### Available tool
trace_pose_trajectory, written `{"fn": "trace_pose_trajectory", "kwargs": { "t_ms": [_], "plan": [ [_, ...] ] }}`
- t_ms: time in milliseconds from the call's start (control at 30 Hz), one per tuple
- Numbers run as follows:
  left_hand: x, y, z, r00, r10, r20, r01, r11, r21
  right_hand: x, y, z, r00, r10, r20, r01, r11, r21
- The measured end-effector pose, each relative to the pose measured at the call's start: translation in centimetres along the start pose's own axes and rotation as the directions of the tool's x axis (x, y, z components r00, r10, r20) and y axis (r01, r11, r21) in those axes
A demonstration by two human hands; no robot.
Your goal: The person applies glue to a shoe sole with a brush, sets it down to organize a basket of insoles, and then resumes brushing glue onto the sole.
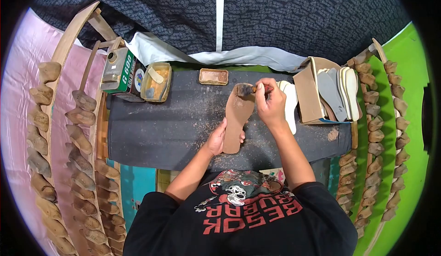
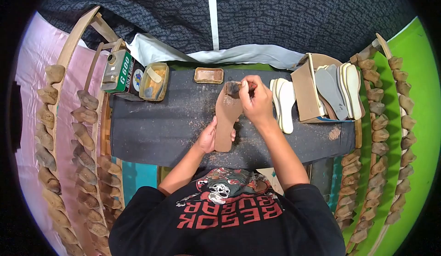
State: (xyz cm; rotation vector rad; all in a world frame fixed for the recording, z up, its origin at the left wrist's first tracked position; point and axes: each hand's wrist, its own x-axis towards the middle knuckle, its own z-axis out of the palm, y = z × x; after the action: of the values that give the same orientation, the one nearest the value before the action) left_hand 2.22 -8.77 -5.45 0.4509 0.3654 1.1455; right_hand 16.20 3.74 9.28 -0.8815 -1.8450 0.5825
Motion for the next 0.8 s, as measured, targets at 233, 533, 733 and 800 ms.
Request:
{"fn": "trace_pose_trajectory", "kwargs": {
  "t_ms": [233, 533, 733, 800],
  "plan": [
    [-0.3, 0.3, 0.0, 0.988, 0.028, -0.150, -0.026, 1.000, 0.016, -2.2, -1.0, 0.7, 0.991, -0.019, 0.134, 0.013, 0.999, 0.046],
    [-0.2, 0.3, -0.4, 0.991, 0.055, -0.123, -0.045, 0.995, 0.085, -1.0, -0.6, 1.2, 0.999, -0.029, 0.035, 0.029, 1.000, 0.012],
    [-0.9, 0.2, -0.5, 0.987, 0.064, -0.145, -0.049, 0.993, 0.105, -0.4, -0.9, 1.5, 0.996, 0.007, 0.084, -0.010, 0.999, 0.038],
    [-0.8, 0.1, -0.4, 0.993, 0.054, -0.105, -0.041, 0.992, 0.121, 0.5, -0.7, 1.4, 0.998, 0.035, 0.061, -0.037, 0.999, 0.033]
  ]
}}
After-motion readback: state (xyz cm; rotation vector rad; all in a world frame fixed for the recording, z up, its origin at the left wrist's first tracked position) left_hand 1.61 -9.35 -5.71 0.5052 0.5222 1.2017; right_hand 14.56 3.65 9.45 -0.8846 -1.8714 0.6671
